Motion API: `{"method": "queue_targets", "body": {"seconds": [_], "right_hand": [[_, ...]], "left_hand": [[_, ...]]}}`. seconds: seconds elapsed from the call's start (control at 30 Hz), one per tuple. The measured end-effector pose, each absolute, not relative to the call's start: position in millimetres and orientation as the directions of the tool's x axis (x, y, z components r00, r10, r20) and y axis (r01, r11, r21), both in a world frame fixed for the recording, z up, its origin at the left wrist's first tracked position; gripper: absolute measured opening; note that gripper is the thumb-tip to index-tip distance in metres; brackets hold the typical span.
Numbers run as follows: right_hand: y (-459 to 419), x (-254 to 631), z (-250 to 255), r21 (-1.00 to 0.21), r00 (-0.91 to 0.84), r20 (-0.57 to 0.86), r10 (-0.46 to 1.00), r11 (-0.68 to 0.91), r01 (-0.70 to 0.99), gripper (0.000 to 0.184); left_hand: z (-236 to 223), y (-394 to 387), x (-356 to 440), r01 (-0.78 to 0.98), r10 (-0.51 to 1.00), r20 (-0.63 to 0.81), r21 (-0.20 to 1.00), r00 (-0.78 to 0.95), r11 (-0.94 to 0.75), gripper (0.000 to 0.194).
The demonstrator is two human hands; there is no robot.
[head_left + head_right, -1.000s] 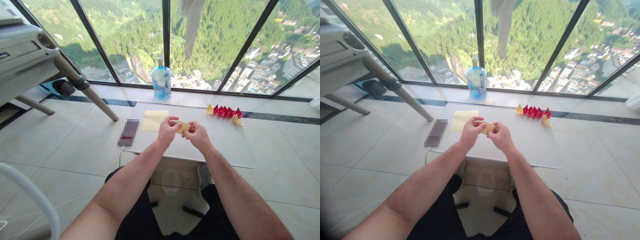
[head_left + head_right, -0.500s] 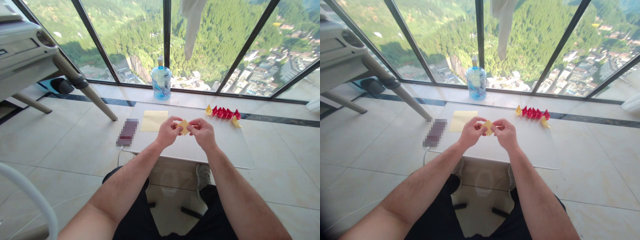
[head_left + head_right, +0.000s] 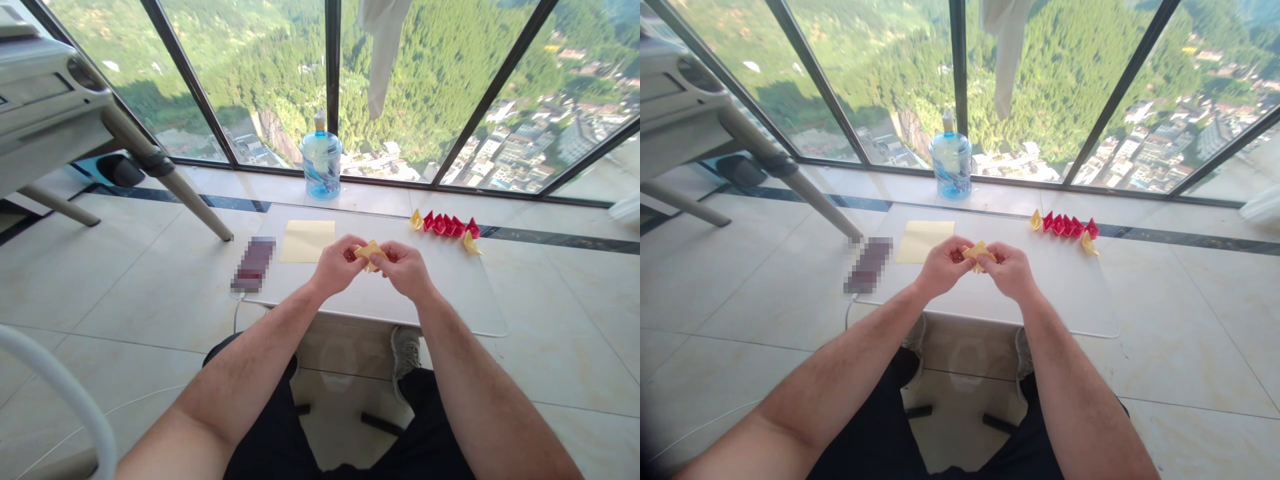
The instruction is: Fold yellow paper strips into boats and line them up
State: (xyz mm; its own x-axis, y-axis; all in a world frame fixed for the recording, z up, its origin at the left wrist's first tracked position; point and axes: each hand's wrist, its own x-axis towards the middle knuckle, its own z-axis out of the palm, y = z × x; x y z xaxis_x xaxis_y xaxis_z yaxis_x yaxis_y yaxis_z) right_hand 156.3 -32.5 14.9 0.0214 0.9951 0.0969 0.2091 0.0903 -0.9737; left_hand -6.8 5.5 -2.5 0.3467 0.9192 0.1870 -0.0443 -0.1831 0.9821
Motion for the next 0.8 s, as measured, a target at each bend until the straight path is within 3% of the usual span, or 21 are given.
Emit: {"method": "queue_targets", "body": {"seconds": [0.3, 0.5, 0.67, 0.8], "right_hand": [[-32, 153, 12, -0.992, 0.076, 0.055, 0.996, 0.046, 0.115, 0.035], [-32, 159, 12, -0.999, -0.002, 0.011, 1.0, 0.011, 0.052, 0.034], [-32, 159, 9, -0.999, 0.094, 0.047, 0.994, 0.049, -0.015, 0.025], [-31, 159, 11, -0.996, 0.067, 0.05, 0.996, 0.055, -0.067, 0.022]], "left_hand": [[11, 5, -12, -0.169, 0.905, -0.055, 0.976, 0.422, 0.138, 0.031], [12, 4, -13, -0.185, 0.924, -0.09, 0.968, 0.372, 0.169, 0.033], [13, 3, -13, -0.212, 0.915, -0.108, 0.956, 0.389, 0.203, 0.031], [15, 3, -15, -0.243, 0.91, -0.14, 0.938, 0.391, 0.249, 0.028]]}}
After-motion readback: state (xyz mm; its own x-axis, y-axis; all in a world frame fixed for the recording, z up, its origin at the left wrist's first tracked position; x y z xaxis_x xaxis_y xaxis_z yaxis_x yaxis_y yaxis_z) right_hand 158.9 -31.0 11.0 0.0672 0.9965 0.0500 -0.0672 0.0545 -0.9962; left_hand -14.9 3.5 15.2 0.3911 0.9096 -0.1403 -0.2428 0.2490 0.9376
